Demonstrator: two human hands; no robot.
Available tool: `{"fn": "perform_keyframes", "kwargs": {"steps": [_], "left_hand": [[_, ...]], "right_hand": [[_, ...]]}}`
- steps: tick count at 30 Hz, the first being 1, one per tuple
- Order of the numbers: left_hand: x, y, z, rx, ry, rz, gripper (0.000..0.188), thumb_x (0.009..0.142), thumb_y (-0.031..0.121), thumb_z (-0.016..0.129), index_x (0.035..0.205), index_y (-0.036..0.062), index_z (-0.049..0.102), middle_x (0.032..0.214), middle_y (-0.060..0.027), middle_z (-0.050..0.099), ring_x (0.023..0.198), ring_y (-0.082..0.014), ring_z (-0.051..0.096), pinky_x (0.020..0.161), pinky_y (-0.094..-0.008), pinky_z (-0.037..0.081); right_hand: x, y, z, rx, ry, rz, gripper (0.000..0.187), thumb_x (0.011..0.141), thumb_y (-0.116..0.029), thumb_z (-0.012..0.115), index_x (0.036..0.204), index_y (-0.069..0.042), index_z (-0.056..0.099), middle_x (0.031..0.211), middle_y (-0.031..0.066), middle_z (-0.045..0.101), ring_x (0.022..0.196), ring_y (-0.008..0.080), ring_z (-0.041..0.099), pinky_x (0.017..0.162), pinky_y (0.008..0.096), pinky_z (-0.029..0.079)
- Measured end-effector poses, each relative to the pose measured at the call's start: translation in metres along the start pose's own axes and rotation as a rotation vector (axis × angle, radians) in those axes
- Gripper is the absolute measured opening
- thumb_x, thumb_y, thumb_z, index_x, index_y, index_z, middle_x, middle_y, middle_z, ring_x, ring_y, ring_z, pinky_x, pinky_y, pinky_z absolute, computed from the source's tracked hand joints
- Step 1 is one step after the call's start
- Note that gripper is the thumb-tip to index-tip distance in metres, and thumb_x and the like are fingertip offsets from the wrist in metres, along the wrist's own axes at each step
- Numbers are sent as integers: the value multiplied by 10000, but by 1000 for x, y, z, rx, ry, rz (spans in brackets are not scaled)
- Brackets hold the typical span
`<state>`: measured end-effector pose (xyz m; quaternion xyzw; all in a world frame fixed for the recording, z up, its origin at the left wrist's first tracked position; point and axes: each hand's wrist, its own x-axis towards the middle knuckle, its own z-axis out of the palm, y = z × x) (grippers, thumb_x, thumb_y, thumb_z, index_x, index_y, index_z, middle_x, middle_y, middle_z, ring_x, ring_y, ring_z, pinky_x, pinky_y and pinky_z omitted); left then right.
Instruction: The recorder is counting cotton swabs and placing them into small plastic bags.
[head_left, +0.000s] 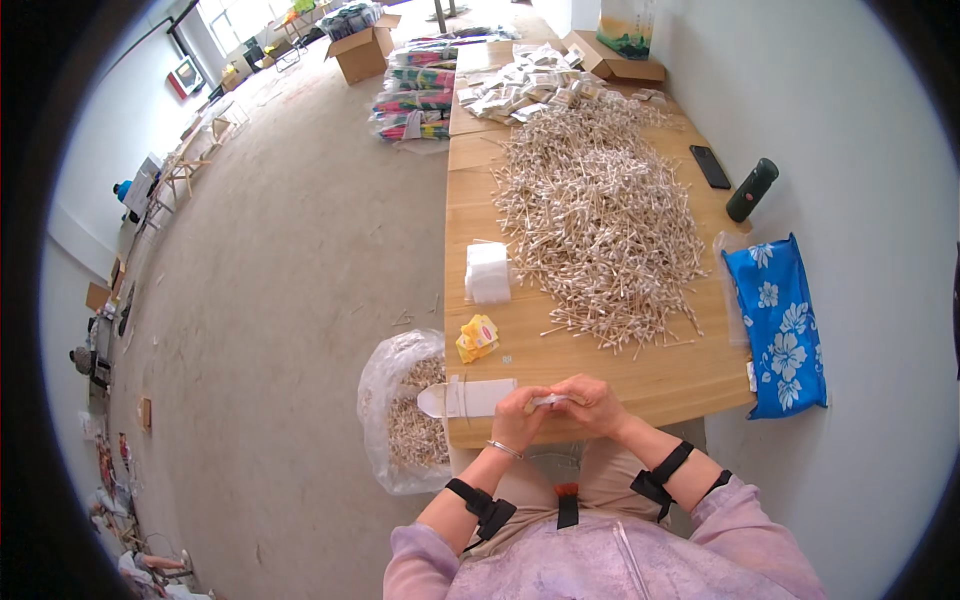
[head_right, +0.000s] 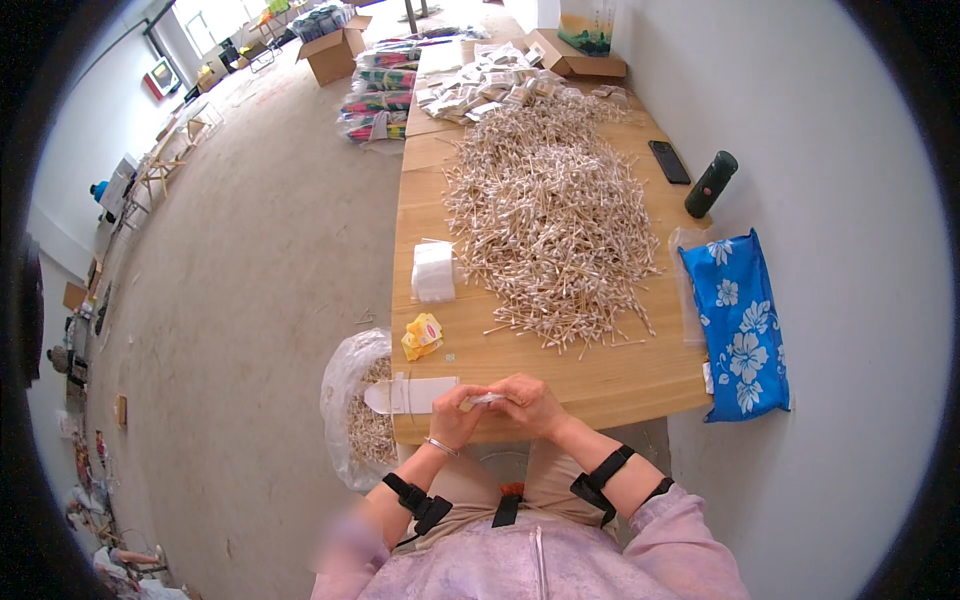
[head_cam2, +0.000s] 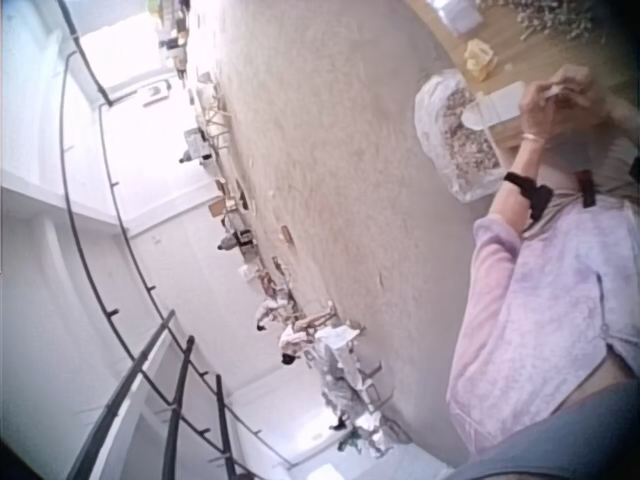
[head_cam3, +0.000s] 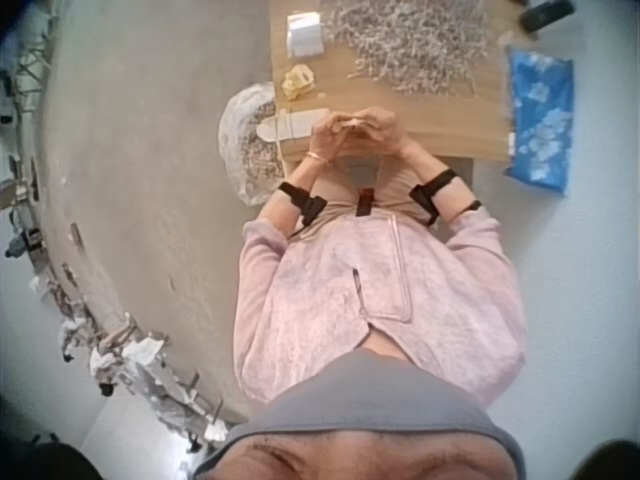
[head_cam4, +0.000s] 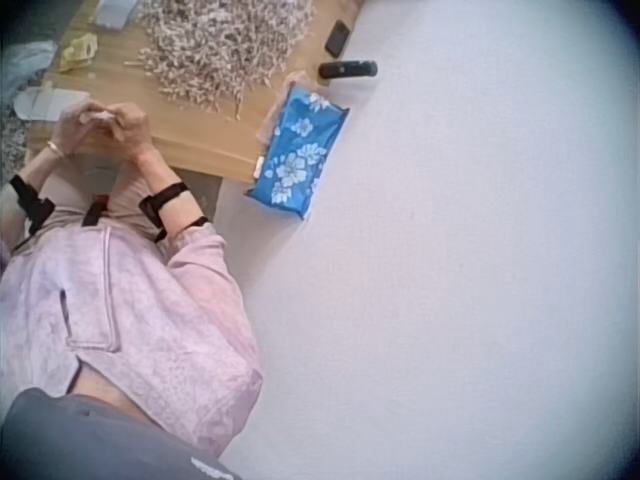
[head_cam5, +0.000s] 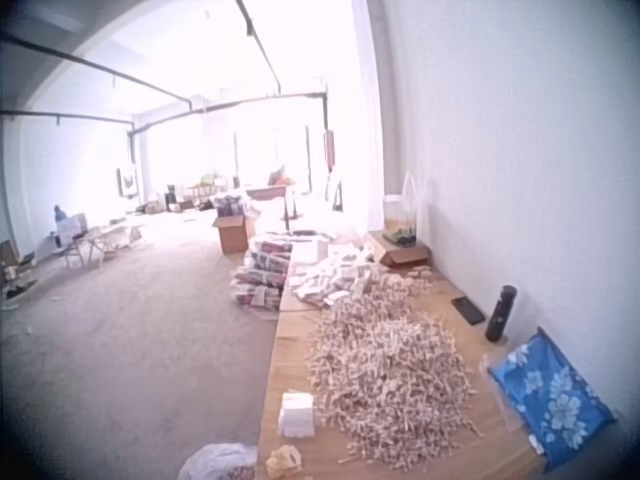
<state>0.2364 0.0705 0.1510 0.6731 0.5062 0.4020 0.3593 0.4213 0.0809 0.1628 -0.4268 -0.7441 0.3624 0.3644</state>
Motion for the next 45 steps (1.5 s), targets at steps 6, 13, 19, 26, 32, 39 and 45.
{"fn": "perform_keyframes", "kwargs": {"steps": [6, 13, 19, 26, 32, 39, 45], "left_hand": [[2, 8, -2, -151, 78, -75, 250, 701, 12, 728, 941, 32, 662, 900, -125, 679, 869, -258, 663, 760, -324, 520], [1, 2, -6, 13, 0, -6, 226, 710, -7, 720, 926, 28, 665, 875, -117, 685, 838, -216, 671, 753, -304, 521], [0, -5, -4, -45, -33, -33, 208, 718, -2, 709, 917, 27, 656, 869, -119, 682, 840, -223, 671, 748, -303, 521], [3, 7, -2, 31, 29, 45, 210, 724, 15, 705, 924, 30, 645, 873, -126, 674, 829, -255, 668, 740, -323, 525], [-2, -3, -7, 95, -9, 73, 179, 739, 69, 708, 908, 58, 651, 866, -134, 668, 820, -312, 650, 715, -369, 520], [4, 6, -20, 53, -12, 132, 155, 782, 93, 708, 934, 70, 688, 920, -119, 694, 816, -281, 676, 706, -334, 533], [9, 7, -33, 256, 62, 317, 134, 826, 77, 654, 955, 69, 691, 953, -107, 695, 838, -285, 671, 723, -343, 536]], "right_hand": [[3, -6, 2, -41, 58, -24, 238, 754, -94, 729, 984, -58, 678, 960, 114, 681, 909, 272, 642, 799, 348, 505], [4, -4, 1, -98, 47, -115, 243, 754, -128, 711, 988, -80, 667, 923, 90, 686, 857, 276, 649, 743, 361, 513], [5, -3, 4, -261, 107, -298, 167, 745, -89, 701, 908, -84, 666, 889, 88, 681, 803, 271, 653, 710, 350, 520], [10, -9, -1, -315, 63, -282, 155, 748, -98, 697, 897, -89, 656, 855, 73, 667, 782, 264, 635, 693, 358, 515], [9, -10, -2, -344, 32, -302, 148, 756, -111, 686, 903, -106, 666, 863, 62, 674, 773, 259, 634, 681, 352, 520], [13, -11, -5, -342, 48, -276, 158, 783, -151, 680, 939, -130, 682, 919, 64, 699, 779, 250, 670, 662, 362, 533], [18, -8, 7, -291, 21, -161, 152, 826, -191, 645, 963, -139, 684, 868, 92, 690, 736, 267, 663, 632, 368, 526]]}}
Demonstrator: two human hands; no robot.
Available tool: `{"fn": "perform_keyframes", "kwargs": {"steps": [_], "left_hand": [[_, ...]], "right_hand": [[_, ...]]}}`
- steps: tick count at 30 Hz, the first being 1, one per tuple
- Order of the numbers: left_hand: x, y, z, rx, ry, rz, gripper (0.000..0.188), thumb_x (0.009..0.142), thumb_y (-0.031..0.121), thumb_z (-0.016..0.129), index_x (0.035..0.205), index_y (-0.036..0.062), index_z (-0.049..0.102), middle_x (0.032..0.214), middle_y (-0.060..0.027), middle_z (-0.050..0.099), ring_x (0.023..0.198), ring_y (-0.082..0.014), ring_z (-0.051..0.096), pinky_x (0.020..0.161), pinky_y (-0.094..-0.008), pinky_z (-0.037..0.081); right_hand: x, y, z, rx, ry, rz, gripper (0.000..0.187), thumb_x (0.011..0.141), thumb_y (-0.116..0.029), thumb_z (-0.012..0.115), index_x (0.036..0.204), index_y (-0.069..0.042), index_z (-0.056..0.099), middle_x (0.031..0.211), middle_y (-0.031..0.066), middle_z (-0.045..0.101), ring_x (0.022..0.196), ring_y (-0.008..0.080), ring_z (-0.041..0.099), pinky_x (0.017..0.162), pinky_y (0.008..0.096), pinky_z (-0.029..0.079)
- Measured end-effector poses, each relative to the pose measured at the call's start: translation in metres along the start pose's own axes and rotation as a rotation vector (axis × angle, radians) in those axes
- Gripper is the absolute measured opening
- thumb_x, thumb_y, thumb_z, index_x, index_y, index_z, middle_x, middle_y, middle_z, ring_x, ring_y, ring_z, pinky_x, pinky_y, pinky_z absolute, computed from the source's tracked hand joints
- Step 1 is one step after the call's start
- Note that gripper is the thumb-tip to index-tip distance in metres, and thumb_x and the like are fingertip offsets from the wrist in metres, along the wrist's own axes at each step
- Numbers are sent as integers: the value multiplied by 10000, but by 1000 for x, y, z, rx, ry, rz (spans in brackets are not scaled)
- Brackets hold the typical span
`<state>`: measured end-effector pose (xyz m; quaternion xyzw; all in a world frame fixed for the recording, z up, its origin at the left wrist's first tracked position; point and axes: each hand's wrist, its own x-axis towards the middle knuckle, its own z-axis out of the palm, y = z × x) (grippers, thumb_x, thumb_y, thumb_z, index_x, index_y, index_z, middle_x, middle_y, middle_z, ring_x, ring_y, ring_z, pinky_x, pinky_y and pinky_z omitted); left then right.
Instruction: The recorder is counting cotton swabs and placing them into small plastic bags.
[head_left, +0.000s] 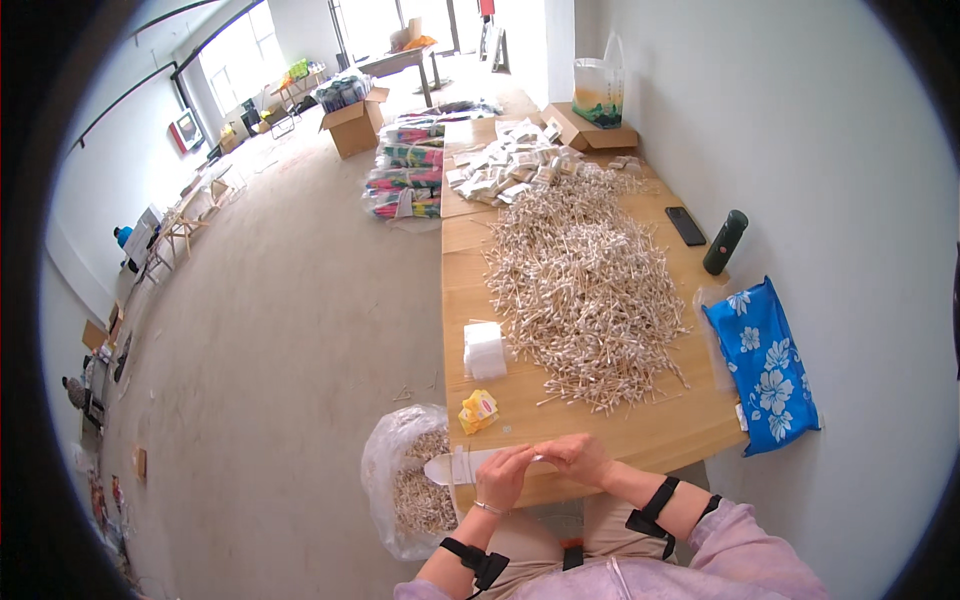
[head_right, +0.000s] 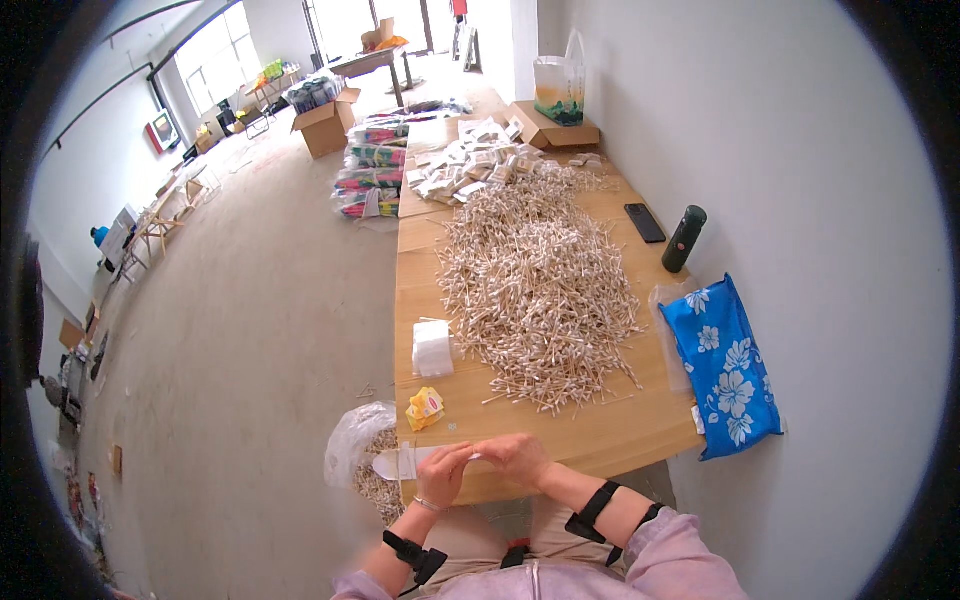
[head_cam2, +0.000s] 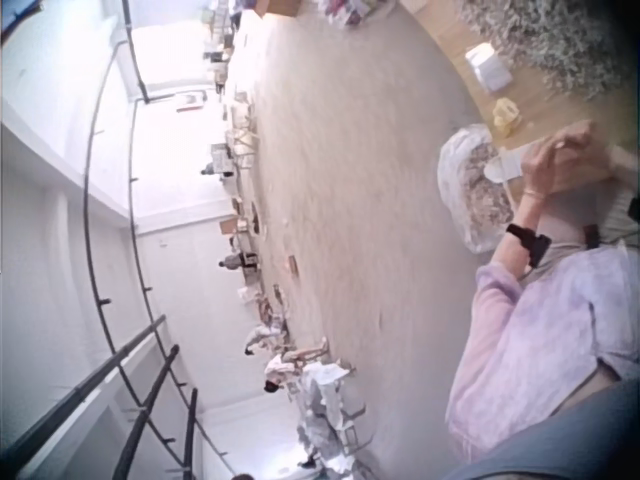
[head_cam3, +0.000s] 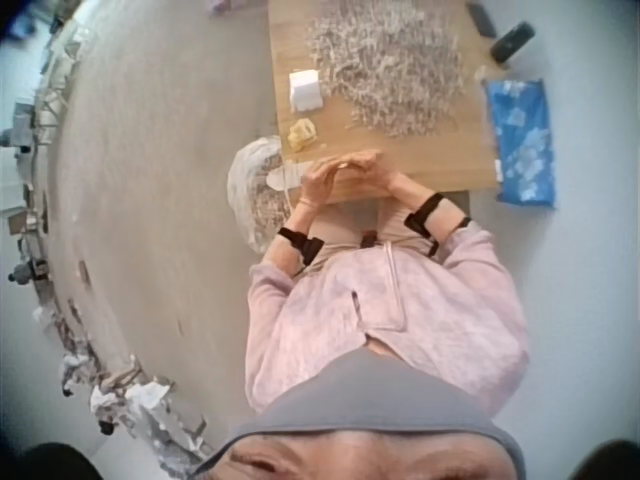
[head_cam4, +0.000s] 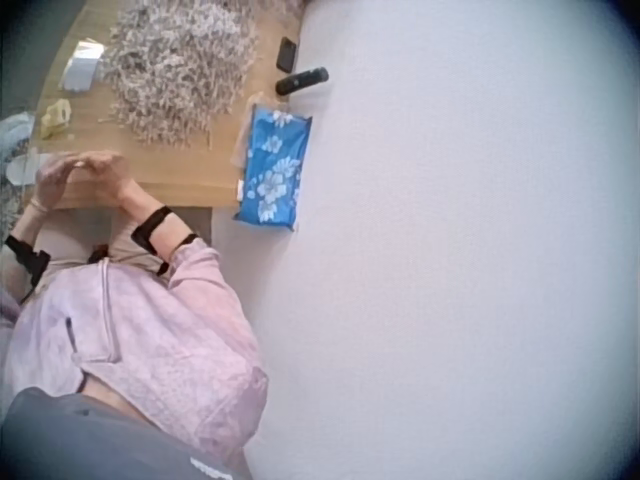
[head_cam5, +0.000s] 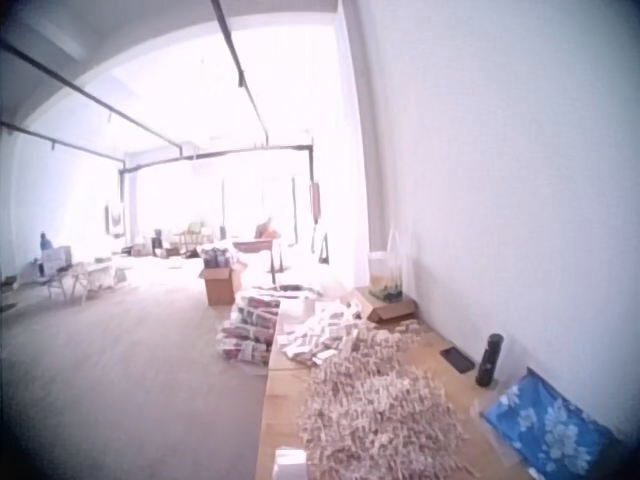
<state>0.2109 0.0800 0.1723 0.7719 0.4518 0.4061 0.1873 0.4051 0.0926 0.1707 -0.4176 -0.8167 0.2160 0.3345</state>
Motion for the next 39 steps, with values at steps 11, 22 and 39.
{"fn": "perform_keyframes", "kwargs": {"steps": [11, 22, 39], "left_hand": [[-42, -45, 11, -470, 93, -649, 109, 891, 96, 606, 954, 21, 654, 810, -87, 683, 661, -109, 640, 594, -259, 514], [-44, -57, 19, -459, -30, -798, 165, 824, 138, 681, 952, 36, 662, 725, -64, 685, 618, -103, 643, 569, -248, 512], [-46, -54, 17, -389, -34, -689, 148, 822, 92, 687, 947, 22, 647, 691, -30, 655, 580, -69, 608, 537, -229, 498]], "right_hand": [[31, 7, -18, 272, -513, 644, 239, 857, -238, 619, 873, -6, 674, 703, 127, 673, 613, 203, 678, 565, 308, 533], [181, 76, -127, 809, 345, 761, 124, 908, -124, 558, 967, -23, 599, 835, 51, 653, 733, 165, 651, 640, 283, 552], [183, 66, 71, -171, -5, 859, 332, 753, -345, 713, 862, -37, 658, 860, 144, 686, 811, 288, 661, 718, 382, 506]]}}
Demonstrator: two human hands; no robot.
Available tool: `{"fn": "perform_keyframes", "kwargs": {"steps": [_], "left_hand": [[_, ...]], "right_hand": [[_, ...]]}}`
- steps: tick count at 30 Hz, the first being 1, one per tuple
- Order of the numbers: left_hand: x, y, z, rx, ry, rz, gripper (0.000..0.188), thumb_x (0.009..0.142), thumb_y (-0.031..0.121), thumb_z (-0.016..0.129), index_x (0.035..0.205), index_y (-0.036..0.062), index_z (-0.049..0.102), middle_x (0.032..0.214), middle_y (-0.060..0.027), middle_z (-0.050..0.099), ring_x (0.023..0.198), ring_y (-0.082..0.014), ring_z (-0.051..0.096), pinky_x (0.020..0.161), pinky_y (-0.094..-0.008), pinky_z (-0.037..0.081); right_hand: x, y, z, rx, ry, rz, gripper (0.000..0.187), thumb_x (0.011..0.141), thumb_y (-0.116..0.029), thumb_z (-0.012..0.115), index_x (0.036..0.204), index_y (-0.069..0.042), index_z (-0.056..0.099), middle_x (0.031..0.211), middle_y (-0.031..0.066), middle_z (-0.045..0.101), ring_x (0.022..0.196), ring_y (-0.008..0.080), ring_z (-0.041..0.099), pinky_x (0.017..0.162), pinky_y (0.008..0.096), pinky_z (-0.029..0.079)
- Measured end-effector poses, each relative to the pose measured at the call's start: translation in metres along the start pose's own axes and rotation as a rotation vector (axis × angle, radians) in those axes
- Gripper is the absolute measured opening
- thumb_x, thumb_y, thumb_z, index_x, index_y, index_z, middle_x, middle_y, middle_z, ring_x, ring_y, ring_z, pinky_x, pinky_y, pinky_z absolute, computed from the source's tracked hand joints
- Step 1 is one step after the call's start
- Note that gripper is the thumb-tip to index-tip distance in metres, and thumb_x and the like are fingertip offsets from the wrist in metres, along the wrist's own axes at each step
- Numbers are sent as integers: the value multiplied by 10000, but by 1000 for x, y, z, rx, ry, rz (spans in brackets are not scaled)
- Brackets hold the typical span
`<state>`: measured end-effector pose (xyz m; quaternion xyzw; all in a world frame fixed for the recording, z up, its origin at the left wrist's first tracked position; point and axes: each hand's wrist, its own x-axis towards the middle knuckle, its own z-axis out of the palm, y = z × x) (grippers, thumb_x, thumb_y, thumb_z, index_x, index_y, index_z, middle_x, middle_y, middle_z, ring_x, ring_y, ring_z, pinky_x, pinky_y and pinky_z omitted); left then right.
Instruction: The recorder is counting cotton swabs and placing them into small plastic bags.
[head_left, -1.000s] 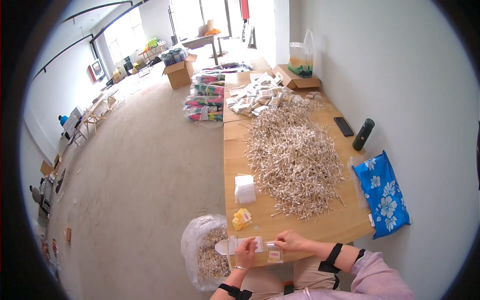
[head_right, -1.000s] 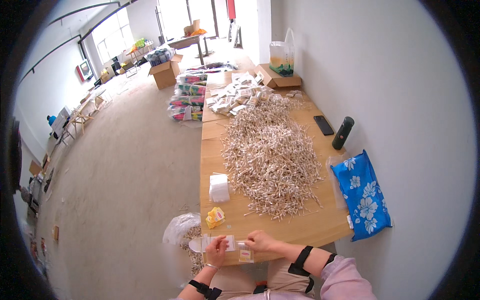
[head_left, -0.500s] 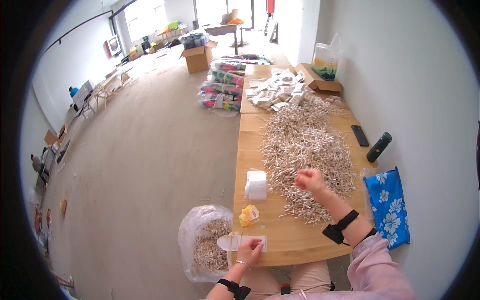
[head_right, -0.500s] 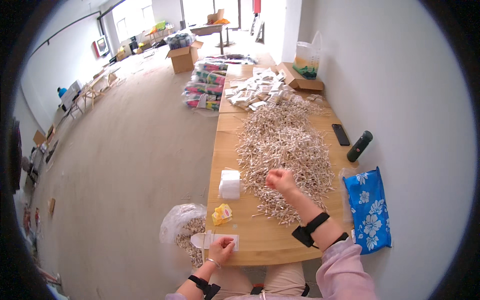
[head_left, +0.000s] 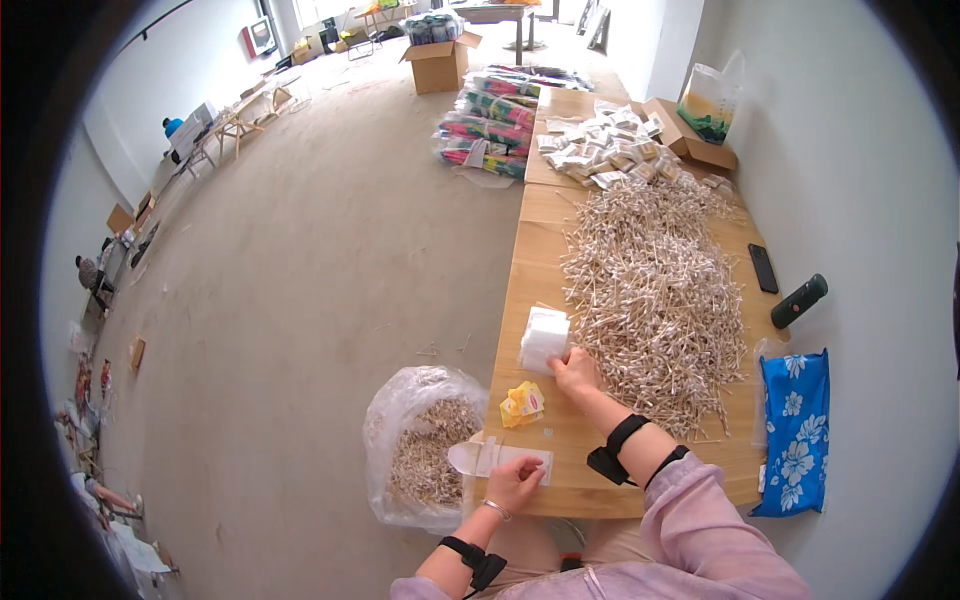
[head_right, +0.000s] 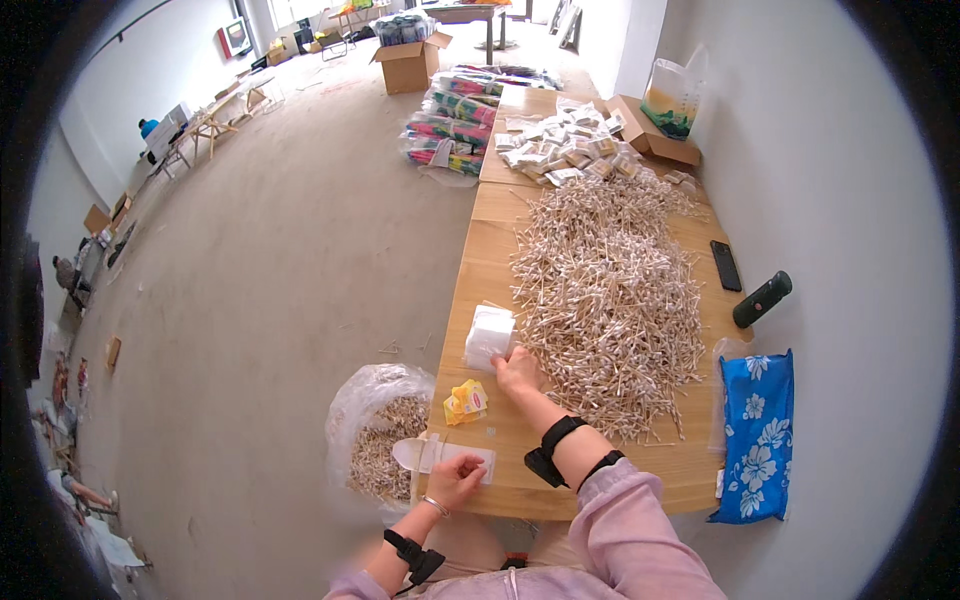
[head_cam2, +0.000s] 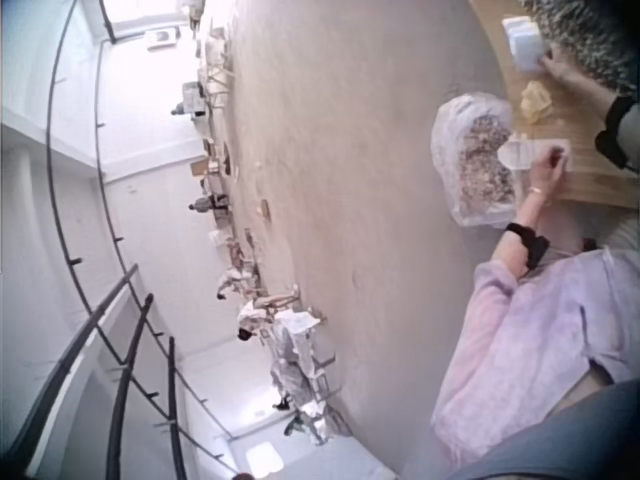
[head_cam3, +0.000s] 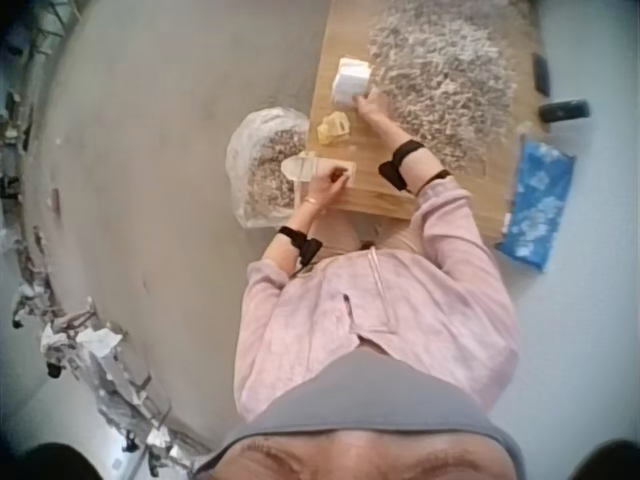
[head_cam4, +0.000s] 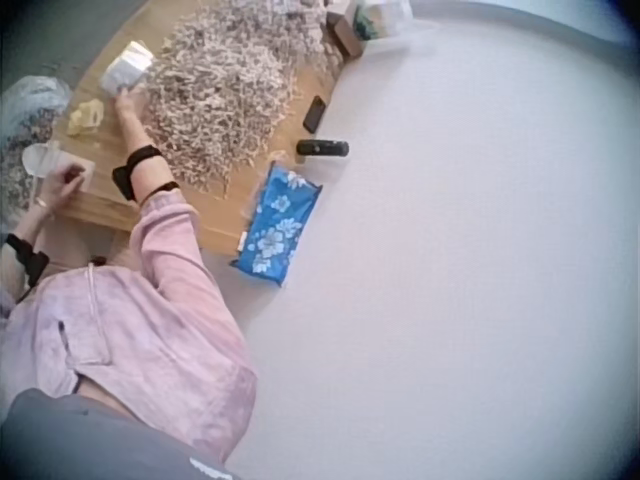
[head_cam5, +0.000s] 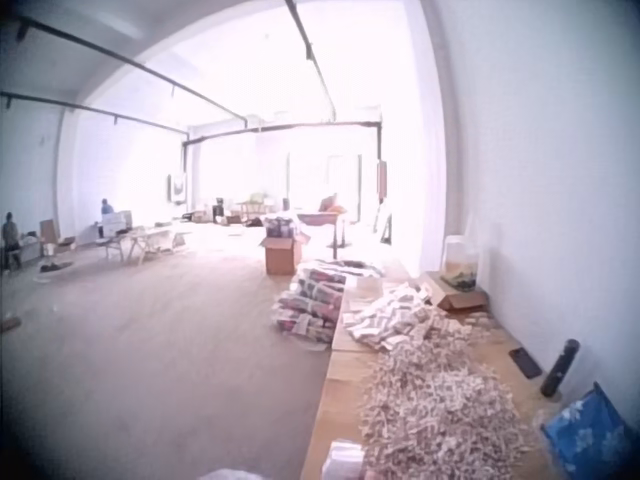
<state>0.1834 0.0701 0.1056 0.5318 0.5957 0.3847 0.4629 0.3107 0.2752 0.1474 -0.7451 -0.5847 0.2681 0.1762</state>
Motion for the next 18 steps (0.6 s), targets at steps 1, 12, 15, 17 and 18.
{"fn": "perform_keyframes", "kwargs": {"steps": [1, 12, 15, 17, 18], "left_hand": [[0, -1, 1, 12, 2, 21, 151, 820, 94, 691, 947, 25, 650, 686, -32, 657, 574, -70, 607, 537, -231, 498], [-1, 4, -4, 71, 41, 58, 174, 799, 163, 705, 928, 50, 673, 710, -84, 672, 617, -151, 648, 591, -275, 517], [-4, 2, -4, 39, 93, 78, 174, 800, 151, 710, 925, 37, 670, 705, -77, 673, 607, -115, 636, 586, -255, 517], [-2, 5, -1, 21, 67, 93, 173, 800, 146, 706, 925, 33, 668, 707, -80, 673, 609, -121, 639, 592, -257, 519], [1, 6, 0, 18, 66, 94, 173, 800, 146, 706, 925, 33, 668, 707, -80, 673, 609, -121, 639, 592, -257, 519]], "right_hand": [[4, 5, 2, -7, 0, -1, 332, 753, -345, 713, 862, -37, 658, 860, 144, 686, 811, 288, 661, 718, 382, 506], [18, 30, 0, 189, -117, 18, 333, 797, -332, 675, 749, -3, 649, 736, 151, 671, 684, 251, 659, 656, 367, 508], [9, 13, -6, 84, -78, 22, 366, 791, -366, 691, 731, -7, 648, 734, 145, 672, 669, 247, 651, 646, 365, 505], [15, 18, -5, 77, -68, 18, 359, 786, -356, 696, 725, -6, 647, 734, 144, 673, 668, 247, 649, 645, 365, 502], [21, 23, -6, 70, -50, 23, 352, 782, -347, 702, 719, -5, 646, 734, 144, 674, 666, 247, 647, 643, 364, 499]]}}
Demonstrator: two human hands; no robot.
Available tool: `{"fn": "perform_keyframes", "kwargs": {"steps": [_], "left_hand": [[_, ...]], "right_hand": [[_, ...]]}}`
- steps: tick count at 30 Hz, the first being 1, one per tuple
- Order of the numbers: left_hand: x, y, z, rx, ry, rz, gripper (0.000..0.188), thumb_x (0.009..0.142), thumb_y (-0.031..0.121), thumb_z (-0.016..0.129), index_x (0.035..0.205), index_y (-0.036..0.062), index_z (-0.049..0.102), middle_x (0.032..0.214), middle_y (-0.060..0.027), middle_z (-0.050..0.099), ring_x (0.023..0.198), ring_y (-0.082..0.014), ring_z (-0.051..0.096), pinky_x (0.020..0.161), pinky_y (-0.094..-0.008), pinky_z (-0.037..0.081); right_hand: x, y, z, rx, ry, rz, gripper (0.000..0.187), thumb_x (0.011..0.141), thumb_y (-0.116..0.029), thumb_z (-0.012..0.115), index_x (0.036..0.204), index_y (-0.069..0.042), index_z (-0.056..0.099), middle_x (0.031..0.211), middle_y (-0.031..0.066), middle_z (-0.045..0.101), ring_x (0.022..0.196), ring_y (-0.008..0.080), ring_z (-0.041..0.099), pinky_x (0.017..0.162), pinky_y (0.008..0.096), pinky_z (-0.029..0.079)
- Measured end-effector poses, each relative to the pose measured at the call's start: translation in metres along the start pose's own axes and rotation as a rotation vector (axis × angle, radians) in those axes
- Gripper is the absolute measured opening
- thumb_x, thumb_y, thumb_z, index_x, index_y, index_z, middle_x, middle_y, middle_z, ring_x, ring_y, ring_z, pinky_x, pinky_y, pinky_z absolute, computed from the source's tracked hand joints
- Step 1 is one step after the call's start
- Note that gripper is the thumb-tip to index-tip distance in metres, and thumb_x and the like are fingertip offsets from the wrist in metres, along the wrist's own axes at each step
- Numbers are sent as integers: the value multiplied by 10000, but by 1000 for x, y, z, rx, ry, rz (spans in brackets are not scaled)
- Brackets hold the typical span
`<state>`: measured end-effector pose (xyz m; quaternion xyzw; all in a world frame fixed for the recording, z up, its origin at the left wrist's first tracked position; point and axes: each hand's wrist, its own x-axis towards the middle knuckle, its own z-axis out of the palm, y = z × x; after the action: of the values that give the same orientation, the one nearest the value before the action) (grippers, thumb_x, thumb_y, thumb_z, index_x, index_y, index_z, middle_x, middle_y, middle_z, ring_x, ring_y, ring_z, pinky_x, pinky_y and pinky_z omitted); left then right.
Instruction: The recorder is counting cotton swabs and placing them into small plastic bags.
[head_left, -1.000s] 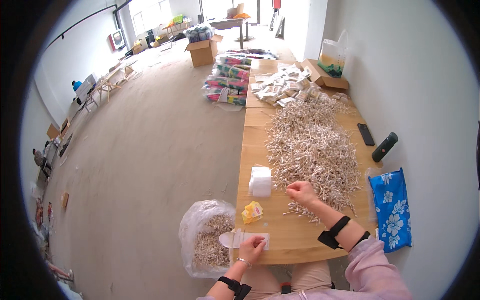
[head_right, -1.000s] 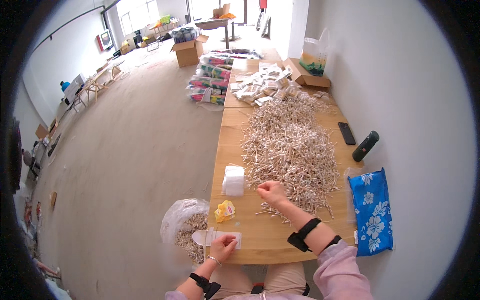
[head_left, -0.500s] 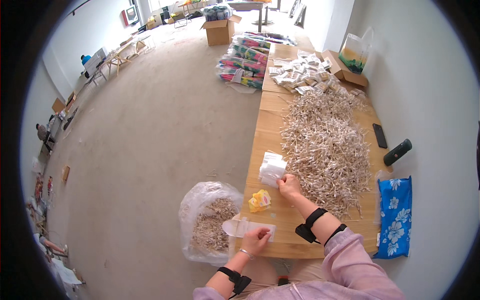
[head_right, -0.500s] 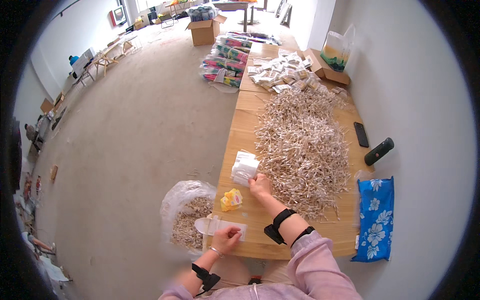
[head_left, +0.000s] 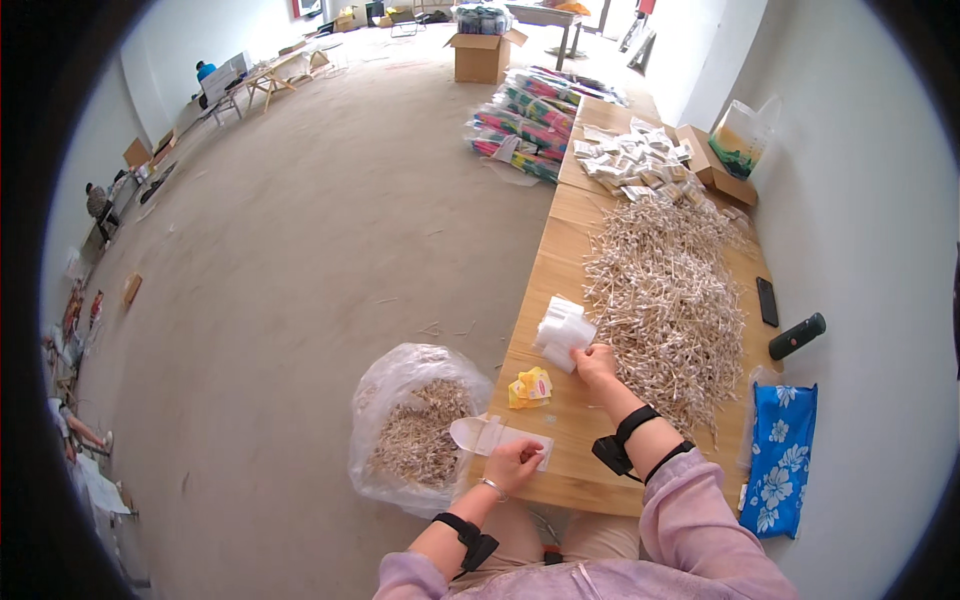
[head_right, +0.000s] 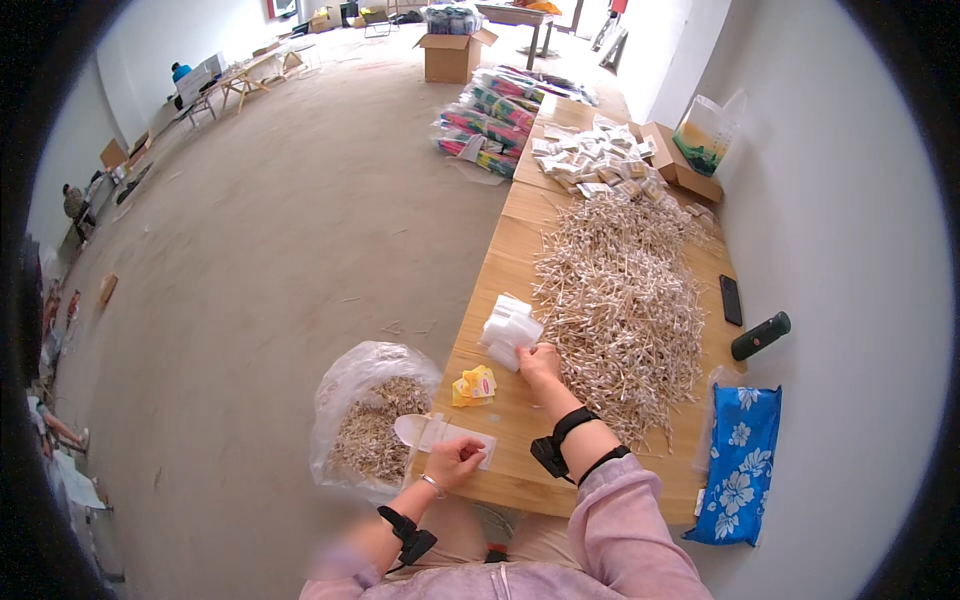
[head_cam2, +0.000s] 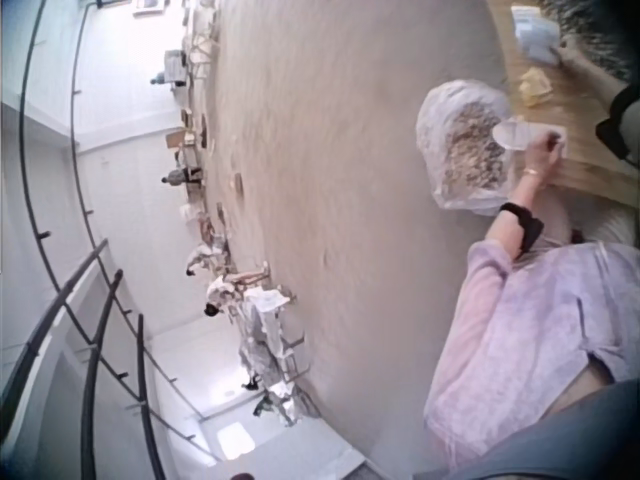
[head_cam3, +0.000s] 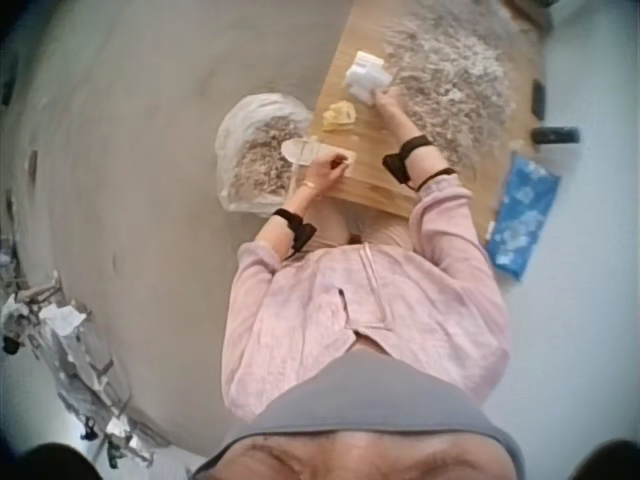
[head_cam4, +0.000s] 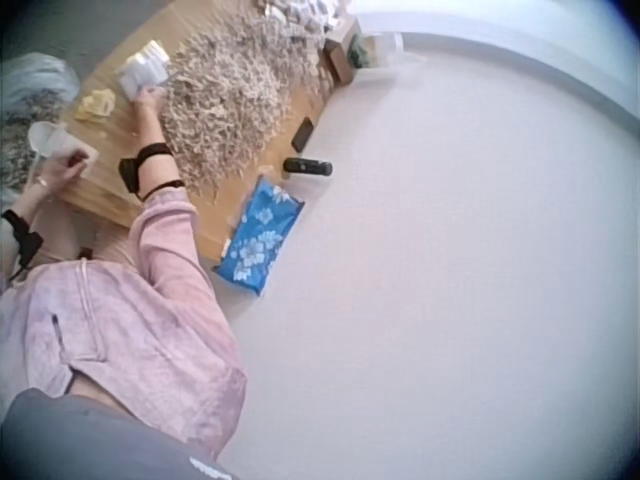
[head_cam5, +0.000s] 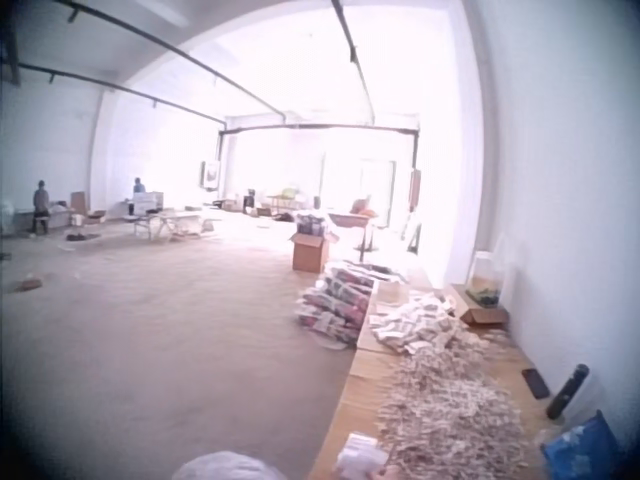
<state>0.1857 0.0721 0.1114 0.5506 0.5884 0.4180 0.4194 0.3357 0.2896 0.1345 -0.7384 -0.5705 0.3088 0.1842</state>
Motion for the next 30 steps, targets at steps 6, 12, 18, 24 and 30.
{"fn": "perform_keyframes", "kwargs": {"steps": [6, 12, 18, 24, 30], "left_hand": [[-2, 3, -4, 16, -35, -51, 187, 805, 155, 708, 934, 29, 661, 722, -83, 671, 627, -126, 643, 602, -259, 520], [-1, 5, -7, 51, -51, -27, 186, 815, 160, 700, 938, 26, 659, 736, -93, 674, 640, -137, 648, 615, -267, 526], [-3, 3, -8, 67, -53, 0, 184, 814, 162, 698, 934, 28, 660, 732, -98, 673, 632, -148, 647, 609, -273, 524], [-5, 5, -6, 42, -19, 11, 158, 826, 161, 686, 906, 26, 666, 706, -85, 670, 622, -129, 642, 599, -270, 520], [3, 0, -12, -689, 4, -229, 383, 875, 191, 669, 1183, 25, 513, 912, -40, 627, 781, -126, 627, 683, -256, 542]], "right_hand": [[-1, 5, 0, 68, -11, -174, 240, 800, -230, 653, 752, 5, 651, 728, 156, 668, 693, 246, 649, 645, 364, 494], [-5, 16, -8, 100, -53, -338, 201, 810, -188, 628, 802, 9, 671, 705, 141, 663, 660, 230, 642, 630, 351, 495], [-13, 4, -18, 42, 35, -310, 160, 809, -164, 636, 800, -7, 665, 739, 138, 670, 677, 249, 651, 644, 360, 502], [-50, -9, -36, 700, -188, -123, 96, 846, -114, 636, 799, -32, 624, 696, 27, 628, 610, 91, 576, 543, 239, 465], [-108, 1, -33, 468, -544, -253, 84, 829, -100, 648, 815, -21, 621, 721, 7, 616, 638, 70, 557, 566, 233, 462]]}}
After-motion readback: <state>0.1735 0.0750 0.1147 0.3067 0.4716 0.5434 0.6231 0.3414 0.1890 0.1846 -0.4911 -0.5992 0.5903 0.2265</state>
